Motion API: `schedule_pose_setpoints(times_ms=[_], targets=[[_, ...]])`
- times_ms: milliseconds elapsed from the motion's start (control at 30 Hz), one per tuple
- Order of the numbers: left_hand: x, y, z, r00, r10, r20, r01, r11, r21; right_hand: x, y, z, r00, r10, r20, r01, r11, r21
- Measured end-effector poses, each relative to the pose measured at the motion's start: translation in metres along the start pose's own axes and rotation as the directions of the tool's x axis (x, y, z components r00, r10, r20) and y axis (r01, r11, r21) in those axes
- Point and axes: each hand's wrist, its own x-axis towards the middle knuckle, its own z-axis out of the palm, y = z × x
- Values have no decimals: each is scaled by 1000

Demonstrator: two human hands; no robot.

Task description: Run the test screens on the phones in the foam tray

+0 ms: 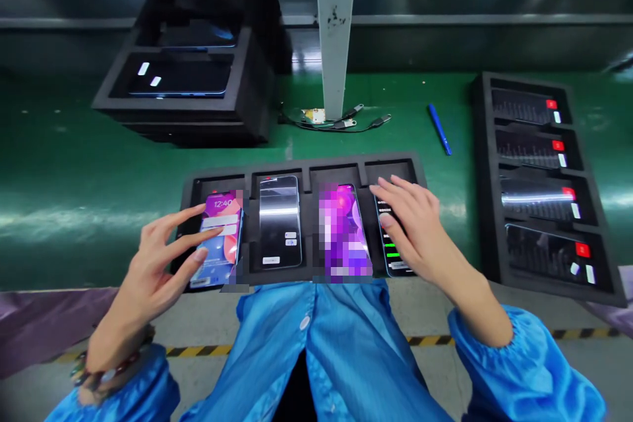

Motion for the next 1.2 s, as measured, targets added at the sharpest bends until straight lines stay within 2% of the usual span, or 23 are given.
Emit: schedule_pose_setpoints(times_ms=[200,367,467,700,833,900,967,1067,1133,1200], targets=[[-10,-14,-11,999,-18,37,19,999,-33,-26,21,-24,985,157,-70,-152,986,69],[1,-26,-3,984,-177,-2,177,983,50,-48,27,-22,967,227,-113,-214,970,117],[12,-25,2,980,-195,-40,197,979,61,-54,28,-18,966,231,-116,-215,967,136],[19,-11,3,993,-114,-3,114,991,71,-67,33,-15,984,151,-89,-134,976,173],[21,0,3,996,-89,-13,89,996,32,-62,22,-14,989,91,-120,-63,973,223],[25,4,4,997,-74,-9,74,997,27,-51,6,-9,996,54,-70,-40,982,184],[27,4,5,998,-60,-10,61,998,35,-38,-12,-1,999,-1,33,-4,991,136],[22,-1,3,997,-80,-21,81,995,52,-29,-31,5,987,-67,144,45,987,154],[11,-7,-1,993,-113,-29,114,992,45,-31,-33,1,981,-107,163,65,968,241],[-2,-12,-6,991,-130,-19,130,991,-11,-39,-24,-7,987,-102,128,57,947,315]])
